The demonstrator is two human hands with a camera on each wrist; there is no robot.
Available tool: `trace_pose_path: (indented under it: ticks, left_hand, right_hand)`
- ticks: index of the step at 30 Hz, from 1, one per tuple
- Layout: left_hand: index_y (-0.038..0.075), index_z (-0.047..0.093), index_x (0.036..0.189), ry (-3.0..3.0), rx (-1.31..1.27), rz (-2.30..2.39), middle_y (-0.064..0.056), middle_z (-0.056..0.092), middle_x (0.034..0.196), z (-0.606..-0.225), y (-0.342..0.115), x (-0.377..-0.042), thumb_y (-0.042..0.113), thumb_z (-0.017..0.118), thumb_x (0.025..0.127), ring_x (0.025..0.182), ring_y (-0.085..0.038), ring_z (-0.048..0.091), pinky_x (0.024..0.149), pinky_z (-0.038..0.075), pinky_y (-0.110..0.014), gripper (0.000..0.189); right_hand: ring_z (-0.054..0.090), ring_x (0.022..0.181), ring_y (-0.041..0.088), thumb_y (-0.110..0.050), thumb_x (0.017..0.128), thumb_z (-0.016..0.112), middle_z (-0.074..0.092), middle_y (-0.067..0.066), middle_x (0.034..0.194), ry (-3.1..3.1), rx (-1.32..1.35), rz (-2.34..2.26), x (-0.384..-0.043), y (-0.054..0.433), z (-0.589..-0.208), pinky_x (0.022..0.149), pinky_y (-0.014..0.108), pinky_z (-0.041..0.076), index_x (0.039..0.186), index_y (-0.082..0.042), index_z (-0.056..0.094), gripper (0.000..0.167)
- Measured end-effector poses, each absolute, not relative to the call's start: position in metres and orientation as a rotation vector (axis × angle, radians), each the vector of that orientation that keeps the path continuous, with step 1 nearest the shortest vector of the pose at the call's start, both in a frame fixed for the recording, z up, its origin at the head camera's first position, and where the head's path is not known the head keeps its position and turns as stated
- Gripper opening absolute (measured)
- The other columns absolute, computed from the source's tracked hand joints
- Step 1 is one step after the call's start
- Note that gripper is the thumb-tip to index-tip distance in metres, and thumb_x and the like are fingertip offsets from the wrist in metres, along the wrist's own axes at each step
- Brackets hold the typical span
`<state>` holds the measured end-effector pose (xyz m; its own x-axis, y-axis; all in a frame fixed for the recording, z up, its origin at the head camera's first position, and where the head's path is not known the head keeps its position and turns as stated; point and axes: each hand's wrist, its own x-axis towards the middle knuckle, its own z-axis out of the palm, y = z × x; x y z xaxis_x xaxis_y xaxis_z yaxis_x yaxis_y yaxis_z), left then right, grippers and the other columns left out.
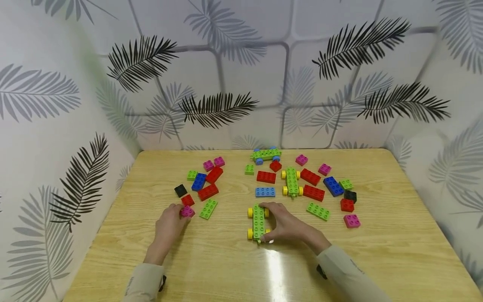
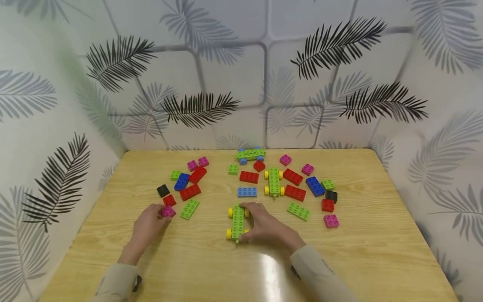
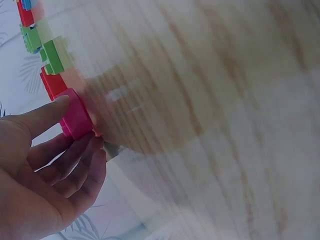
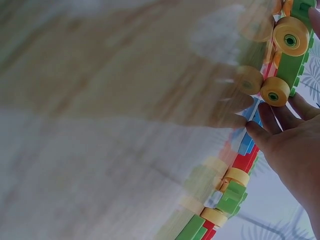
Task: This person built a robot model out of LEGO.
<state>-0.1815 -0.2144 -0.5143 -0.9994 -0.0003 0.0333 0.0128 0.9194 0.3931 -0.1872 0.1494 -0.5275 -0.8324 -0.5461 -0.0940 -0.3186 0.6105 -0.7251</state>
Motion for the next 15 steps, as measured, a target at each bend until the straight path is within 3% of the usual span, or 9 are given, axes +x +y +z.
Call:
trace_pose_path:
  ticks: [8,15]
  left_hand:
    - [-0.005,0.064,0.113,-2.966,-0.025,-0.703,-0.012,0.059,0.097,-0.512,-0.214,-0.179,0.018,0.074,0.086,0.078,-0.022,0.057,0.067,0.052,-0.042,0.037]
    - [-0.003,0.063,0.116,-2.889,-0.14,-0.831,-0.011,0.058,0.101,-0.503,-0.196,-0.177,0.015,0.073,0.086,0.082,-0.023,0.056,0.071,0.051,-0.04,0.036]
  right_hand:
    - [0.033,0.134,0.03,-0.047,0.069,0.084,0.04,0.009,0.145,2.531,-0.719,-1.069,-0.186,0.15,-0.527,0.108,0.052,0.031,0.146,-0.013,0.036,0.097]
    - [0.033,0.134,0.029,-0.048,0.069,0.084,0.04,0.009,0.145,2.533,-0.713,-1.062,-0.187,0.149,-0.527,0.108,0.051,0.031,0.146,-0.013,0.036,0.097]
